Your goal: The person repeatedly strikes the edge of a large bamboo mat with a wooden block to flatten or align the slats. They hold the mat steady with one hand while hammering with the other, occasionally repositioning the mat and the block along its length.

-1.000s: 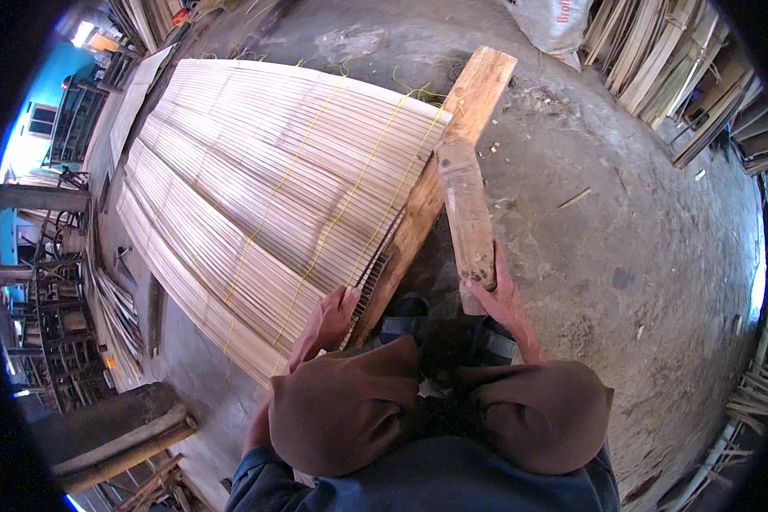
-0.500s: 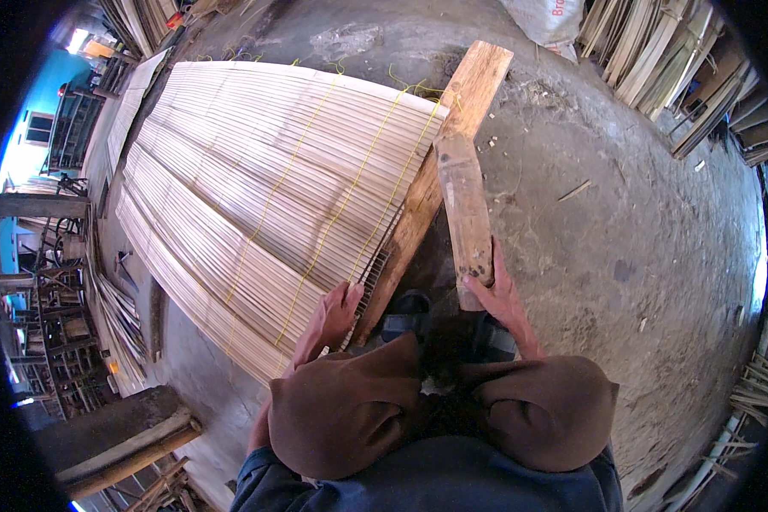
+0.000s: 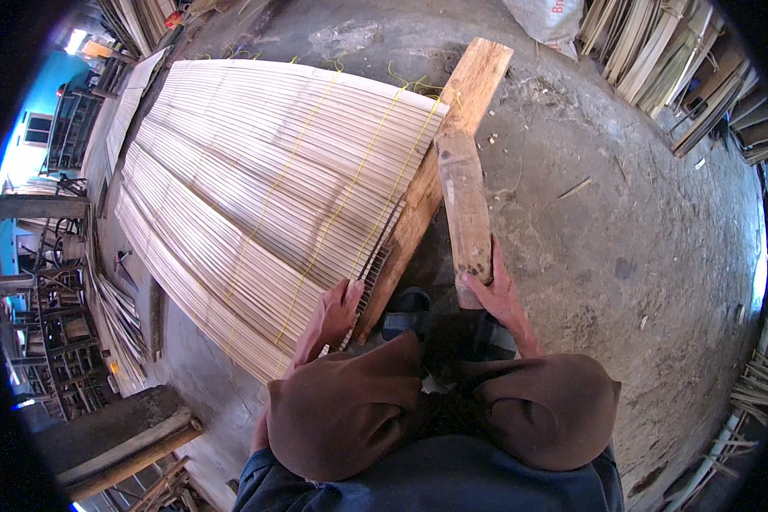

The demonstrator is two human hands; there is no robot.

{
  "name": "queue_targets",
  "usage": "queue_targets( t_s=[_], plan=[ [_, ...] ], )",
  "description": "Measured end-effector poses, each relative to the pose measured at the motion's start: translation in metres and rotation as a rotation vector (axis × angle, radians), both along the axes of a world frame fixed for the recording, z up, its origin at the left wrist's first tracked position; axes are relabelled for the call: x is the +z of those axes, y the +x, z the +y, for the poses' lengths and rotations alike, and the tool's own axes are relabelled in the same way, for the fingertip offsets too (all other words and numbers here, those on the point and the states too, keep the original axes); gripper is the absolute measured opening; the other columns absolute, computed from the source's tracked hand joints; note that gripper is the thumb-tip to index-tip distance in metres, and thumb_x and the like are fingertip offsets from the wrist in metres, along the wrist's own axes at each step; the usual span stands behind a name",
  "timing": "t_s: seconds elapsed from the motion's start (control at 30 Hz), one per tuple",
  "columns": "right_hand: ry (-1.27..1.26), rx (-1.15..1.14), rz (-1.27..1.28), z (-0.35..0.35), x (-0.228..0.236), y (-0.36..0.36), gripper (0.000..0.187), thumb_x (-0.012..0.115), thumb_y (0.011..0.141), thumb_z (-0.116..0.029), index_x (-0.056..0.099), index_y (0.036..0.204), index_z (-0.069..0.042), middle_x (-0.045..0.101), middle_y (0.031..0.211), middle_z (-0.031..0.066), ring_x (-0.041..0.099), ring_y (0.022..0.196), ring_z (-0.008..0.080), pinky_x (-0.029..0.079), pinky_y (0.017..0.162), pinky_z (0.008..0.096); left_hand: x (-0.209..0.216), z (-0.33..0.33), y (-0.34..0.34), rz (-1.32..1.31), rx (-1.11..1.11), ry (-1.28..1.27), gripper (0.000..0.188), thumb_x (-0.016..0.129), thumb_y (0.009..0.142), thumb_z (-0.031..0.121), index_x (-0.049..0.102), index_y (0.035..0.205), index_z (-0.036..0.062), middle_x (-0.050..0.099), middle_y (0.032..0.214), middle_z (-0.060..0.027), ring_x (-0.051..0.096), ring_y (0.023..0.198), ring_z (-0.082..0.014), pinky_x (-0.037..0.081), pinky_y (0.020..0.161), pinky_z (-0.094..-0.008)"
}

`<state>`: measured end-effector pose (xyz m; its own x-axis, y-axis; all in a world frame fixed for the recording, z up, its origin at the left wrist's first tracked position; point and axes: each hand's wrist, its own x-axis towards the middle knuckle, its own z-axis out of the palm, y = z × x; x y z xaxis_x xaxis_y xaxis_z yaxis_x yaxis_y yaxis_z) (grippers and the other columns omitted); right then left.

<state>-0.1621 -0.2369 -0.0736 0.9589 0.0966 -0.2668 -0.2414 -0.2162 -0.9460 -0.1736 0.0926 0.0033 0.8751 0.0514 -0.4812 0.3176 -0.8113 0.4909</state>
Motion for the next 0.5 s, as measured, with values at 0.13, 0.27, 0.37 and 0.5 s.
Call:
queue_targets(
  t_s=[0.13,0.27,0.37,0.5],
  plan=[
    [0.000,-0.014,0.010,-0.003,-0.002,-0.003,0.098,0.073,0.091,-0.025,0.008,0.161,-0.003,0.045,0.150,0.0241,0.051,0.135,0.0308,0.040,0.112,0.0403,0.001,-0.001,0.002,0.040,-0.008,-0.007,0.054,0.044,0.106,0.046,0.058,0.095,-0.0054,0.060,0.078,-0.0277,0.060,0.073,-0.0380,0.047,0.073,-0.0489],
    [0.028,-0.026,0.005,0.000,-0.007,-0.002,0.102,0.077,0.088,-0.028,0.010,0.161,-0.003,0.047,0.149,0.0232,0.051,0.134,0.0304,0.041,0.111,0.0401,0.003,0.003,0.001,0.059,-0.007,-0.006,0.053,0.045,0.106,0.045,0.058,0.097,-0.0054,0.061,0.083,-0.0302,0.060,0.076,-0.0427,0.047,0.074,-0.0494],
    [0.018,-0.054,0.009,-0.001,-0.017,-0.002,0.103,0.078,0.087,-0.029,0.011,0.160,-0.003,0.047,0.149,0.0224,0.051,0.134,0.0299,0.042,0.111,0.0399,0.001,0.003,-0.003,0.059,0.008,-0.006,0.052,0.045,0.106,0.045,0.058,0.099,-0.0047,0.063,0.087,-0.0315,0.063,0.081,-0.0453,0.047,0.076,-0.0510],
    [0.157,-0.046,0.033,0.008,-0.006,0.008,0.102,0.079,0.084,-0.028,0.014,0.160,-0.004,0.047,0.149,0.0216,0.051,0.134,0.0285,0.042,0.111,0.0396,-0.001,0.011,-0.004,0.137,0.059,0.019,0.048,0.046,0.104,0.042,0.063,0.110,-0.0018,0.068,0.101,-0.0294,0.067,0.099,-0.0436,0.049,0.086,-0.0500]
  ],
)
